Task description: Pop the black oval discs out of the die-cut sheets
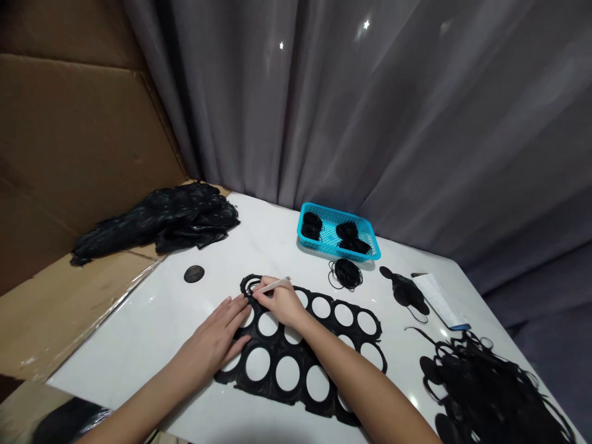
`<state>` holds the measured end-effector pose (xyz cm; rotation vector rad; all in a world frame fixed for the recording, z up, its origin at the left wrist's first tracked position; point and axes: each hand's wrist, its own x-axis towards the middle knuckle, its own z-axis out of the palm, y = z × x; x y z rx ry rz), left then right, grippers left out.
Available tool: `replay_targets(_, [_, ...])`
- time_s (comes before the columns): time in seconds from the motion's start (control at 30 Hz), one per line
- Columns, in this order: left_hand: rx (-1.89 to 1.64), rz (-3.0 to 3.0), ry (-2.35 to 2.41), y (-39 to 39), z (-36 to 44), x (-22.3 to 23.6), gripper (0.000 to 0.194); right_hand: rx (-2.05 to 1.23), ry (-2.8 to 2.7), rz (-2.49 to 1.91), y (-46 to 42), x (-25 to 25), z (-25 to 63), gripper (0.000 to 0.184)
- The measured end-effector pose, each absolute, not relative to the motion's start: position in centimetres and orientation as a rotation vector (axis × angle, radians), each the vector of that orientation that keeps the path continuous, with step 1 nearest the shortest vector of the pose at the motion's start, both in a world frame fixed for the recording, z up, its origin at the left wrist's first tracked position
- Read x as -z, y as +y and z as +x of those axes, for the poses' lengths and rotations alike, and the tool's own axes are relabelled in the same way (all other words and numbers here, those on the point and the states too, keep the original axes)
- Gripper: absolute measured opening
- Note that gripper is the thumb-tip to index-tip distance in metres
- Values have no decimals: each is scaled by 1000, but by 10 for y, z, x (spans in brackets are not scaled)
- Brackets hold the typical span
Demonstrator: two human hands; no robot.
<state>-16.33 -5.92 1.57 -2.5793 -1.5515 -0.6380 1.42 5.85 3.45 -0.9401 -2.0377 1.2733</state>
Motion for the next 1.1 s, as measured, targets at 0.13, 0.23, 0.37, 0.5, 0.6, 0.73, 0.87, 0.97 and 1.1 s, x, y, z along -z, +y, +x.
replay_targets(0.13, [661, -2568, -1553, -60, -163, -17, 41, -1189, -2113, -922, 61, -34, 14, 10])
replay_targets(0.23, [630, -2565, -1538, -60, -162, -17, 42, -1085, -2168, -906, 59, -31, 14, 10])
replay_targets(0.37, [629, -2568, -1532, -59, -162, -15, 43, -754, -2416, -748, 49, -27, 13, 10])
replay_targets(0.5, [680, -2604, -1560, -58, -163, -16, 42, -431, -2573, -699, 61, -32, 14, 9])
replay_targets(0.6, [698, -2605, -1572, -57, -164, -18, 39, -374, -2251, -1099, 99, -45, 24, 16])
replay_targets(0.73, [699, -2601, -1570, -56, -165, -22, 37, -360, -1996, -1301, 140, -60, 44, 19])
replay_targets(0.87, [721, -2564, -1612, -64, -167, -29, 34, -554, -2000, -1301, 119, -61, 46, 23])
replay_targets(0.97, [726, -2506, -1714, -82, -168, -33, 32, -944, -2055, -1179, 76, -56, 35, 18])
replay_targets(1.1, [689, -2486, -1714, -109, -164, -26, 33, -1225, -2142, -975, 26, -50, 21, 9])
